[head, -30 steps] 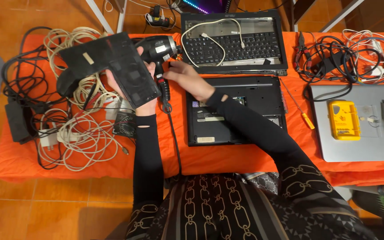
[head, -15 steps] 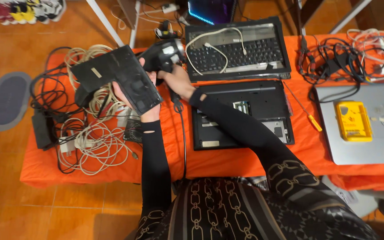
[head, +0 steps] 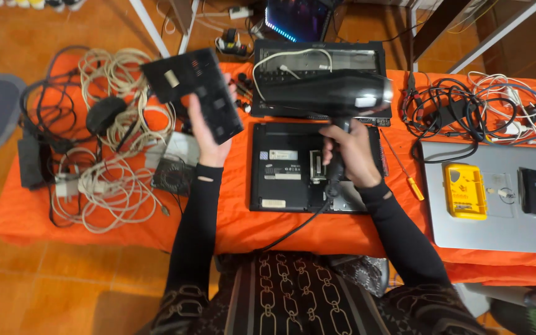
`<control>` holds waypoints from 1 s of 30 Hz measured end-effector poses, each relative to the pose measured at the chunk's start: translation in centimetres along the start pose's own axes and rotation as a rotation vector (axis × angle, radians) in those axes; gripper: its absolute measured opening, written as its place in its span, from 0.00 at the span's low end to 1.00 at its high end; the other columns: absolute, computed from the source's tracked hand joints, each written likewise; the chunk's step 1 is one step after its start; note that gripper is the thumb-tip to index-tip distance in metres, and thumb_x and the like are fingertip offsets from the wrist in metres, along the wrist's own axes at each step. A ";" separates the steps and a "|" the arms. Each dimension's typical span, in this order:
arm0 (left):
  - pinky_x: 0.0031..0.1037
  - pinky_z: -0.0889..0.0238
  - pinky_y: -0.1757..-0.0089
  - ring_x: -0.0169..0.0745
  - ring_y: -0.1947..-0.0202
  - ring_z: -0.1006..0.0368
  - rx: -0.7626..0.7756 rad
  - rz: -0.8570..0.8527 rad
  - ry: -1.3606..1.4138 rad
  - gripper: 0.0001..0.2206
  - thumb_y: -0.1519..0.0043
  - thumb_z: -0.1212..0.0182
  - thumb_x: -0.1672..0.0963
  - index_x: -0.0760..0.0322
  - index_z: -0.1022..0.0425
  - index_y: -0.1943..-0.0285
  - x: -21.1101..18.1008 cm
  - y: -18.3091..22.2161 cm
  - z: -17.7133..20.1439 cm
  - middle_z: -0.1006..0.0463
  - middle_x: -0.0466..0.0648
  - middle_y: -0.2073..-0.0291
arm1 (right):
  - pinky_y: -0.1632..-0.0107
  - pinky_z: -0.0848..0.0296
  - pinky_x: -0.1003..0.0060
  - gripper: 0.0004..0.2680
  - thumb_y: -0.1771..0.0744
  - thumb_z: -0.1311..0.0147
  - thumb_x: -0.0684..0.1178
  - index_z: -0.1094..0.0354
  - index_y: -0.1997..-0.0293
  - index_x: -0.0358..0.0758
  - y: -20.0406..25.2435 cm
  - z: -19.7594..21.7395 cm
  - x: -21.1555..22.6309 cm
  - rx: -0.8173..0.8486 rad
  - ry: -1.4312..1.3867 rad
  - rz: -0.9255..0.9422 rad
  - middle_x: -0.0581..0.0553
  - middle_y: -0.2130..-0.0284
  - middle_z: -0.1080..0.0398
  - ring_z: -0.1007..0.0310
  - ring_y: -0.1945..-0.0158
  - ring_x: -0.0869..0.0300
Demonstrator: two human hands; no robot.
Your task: The recorder is disassembling a laptop, using a screwdriver to remove components and a hair dryer to heat parts of the chassis.
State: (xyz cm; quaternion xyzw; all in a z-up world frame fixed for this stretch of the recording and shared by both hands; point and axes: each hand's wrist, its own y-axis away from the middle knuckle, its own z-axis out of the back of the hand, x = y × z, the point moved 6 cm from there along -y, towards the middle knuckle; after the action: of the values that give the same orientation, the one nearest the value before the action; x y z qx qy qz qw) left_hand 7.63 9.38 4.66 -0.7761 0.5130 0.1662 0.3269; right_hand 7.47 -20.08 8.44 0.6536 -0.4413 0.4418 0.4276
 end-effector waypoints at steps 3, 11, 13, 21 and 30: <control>0.35 0.35 0.40 0.43 0.36 0.31 0.063 0.098 -0.083 0.32 0.25 0.60 0.43 0.69 0.40 0.22 1.3 0.4 -0.9 0.33 0.55 0.28 | 0.73 0.27 0.66 0.03 0.36 0.47 0.37 0.35 0.62 0.32 1.4 2.3 -0.3 -0.027 -0.012 0.017 0.46 0.77 0.30 0.24 0.75 0.61; 0.50 0.38 0.32 0.55 0.29 0.35 0.091 0.035 -0.167 0.27 0.27 0.51 0.46 0.65 0.45 0.25 2.2 0.8 -1.1 0.36 0.60 0.29 | 0.78 0.37 0.69 0.03 0.34 0.46 0.38 0.38 0.63 0.33 2.8 3.5 -1.9 0.014 0.037 0.055 0.46 0.84 0.35 0.34 0.85 0.60; 0.51 0.38 0.31 0.56 0.28 0.35 0.090 0.041 -0.184 0.27 0.26 0.49 0.47 0.66 0.45 0.24 2.7 1.1 -1.0 0.36 0.60 0.28 | 0.78 0.38 0.69 0.04 0.35 0.46 0.38 0.38 0.62 0.33 2.8 3.5 -2.4 0.033 0.057 0.051 0.46 0.84 0.35 0.34 0.85 0.60; 0.50 0.48 0.28 0.56 0.21 0.47 0.138 0.031 -0.176 0.31 0.29 0.39 0.55 0.65 0.51 0.20 1.7 1.5 -1.9 0.43 0.56 0.23 | 0.80 0.39 0.69 0.03 0.35 0.47 0.37 0.37 0.61 0.34 2.2 3.0 -3.7 0.119 0.025 -0.029 0.48 0.85 0.36 0.36 0.86 0.62; 0.50 0.47 0.27 0.55 0.22 0.44 0.229 0.149 -0.231 0.36 0.30 0.38 0.50 0.66 0.52 0.19 2.4 1.6 -2.4 0.46 0.56 0.21 | 0.79 0.36 0.68 0.03 0.35 0.48 0.35 0.38 0.62 0.34 2.5 3.3 -2.8 0.134 -0.050 -0.049 0.48 0.84 0.37 0.36 0.86 0.62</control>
State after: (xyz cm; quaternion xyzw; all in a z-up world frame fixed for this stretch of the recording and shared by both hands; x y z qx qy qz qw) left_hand 7.03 5.72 4.49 -0.6694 0.5436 0.2187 0.4568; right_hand 5.09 -23.29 5.41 0.7020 -0.4052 0.4435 0.3825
